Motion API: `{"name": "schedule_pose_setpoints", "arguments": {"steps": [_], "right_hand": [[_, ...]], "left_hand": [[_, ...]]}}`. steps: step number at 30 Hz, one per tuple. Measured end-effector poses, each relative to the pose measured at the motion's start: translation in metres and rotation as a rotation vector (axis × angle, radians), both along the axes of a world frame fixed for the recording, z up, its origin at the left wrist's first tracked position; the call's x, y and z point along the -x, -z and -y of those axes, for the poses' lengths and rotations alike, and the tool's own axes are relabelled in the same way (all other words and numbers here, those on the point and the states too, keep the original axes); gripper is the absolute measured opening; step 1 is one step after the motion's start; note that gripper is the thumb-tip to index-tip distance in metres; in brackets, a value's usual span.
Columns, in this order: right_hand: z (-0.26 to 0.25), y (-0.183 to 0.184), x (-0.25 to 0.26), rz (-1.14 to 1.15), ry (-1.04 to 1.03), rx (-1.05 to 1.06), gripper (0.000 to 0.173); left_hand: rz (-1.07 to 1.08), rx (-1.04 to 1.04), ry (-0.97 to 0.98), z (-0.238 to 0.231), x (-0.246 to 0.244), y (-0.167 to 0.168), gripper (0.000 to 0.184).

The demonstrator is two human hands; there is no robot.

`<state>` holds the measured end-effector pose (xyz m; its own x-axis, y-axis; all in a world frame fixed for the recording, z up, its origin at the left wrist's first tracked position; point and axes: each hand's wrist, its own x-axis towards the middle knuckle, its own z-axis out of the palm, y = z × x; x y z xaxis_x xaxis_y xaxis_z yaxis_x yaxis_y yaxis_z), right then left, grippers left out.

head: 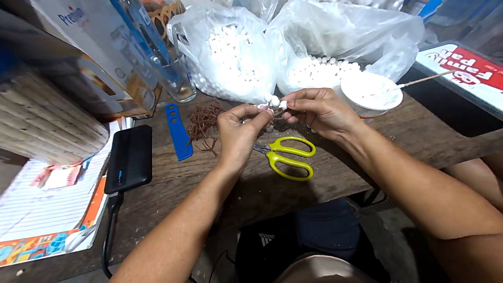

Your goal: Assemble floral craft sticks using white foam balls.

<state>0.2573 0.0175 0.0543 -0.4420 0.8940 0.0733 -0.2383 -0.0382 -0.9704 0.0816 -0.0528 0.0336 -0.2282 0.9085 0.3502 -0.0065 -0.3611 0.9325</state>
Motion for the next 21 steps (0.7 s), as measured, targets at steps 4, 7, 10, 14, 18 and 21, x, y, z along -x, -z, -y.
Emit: {"name": "schedule_pose_setpoints", "arguments": {"steps": [4, 7, 10, 14, 18, 21], "right_hand": [[0.0013, 0.0022, 0.0012, 0.011, 0.020, -0.078, 0.017], [0.0024, 0.0030, 0.0021, 0.018, 0.029, -0.116, 0.016], [0.0024, 0.0028, 0.0022, 0.012, 0.026, -0.121, 0.017], [0.0027, 0.0023, 0.0023, 0.005, 0.031, -0.107, 0.017], [0.0026, 0.0026, 0.0025, 0.009, 0.030, -0.102, 0.017], [0.0020, 0.0026, 0.0028, 0.009, 0.027, -0.098, 0.017]], "left_hand": [[-0.021, -0.018, -0.017, 0.0016, -0.0024, -0.0005, 0.014], [-0.035, -0.036, -0.019, 0.0028, -0.0043, -0.0017, 0.018], [-0.035, -0.041, -0.026, 0.0025, -0.0039, -0.0014, 0.018], [-0.023, -0.024, -0.024, 0.0016, -0.0029, -0.0012, 0.017], [-0.005, -0.027, -0.015, 0.0017, -0.0031, -0.0010, 0.017], [0.000, -0.024, -0.007, 0.0016, -0.0028, -0.0011, 0.017]]}}
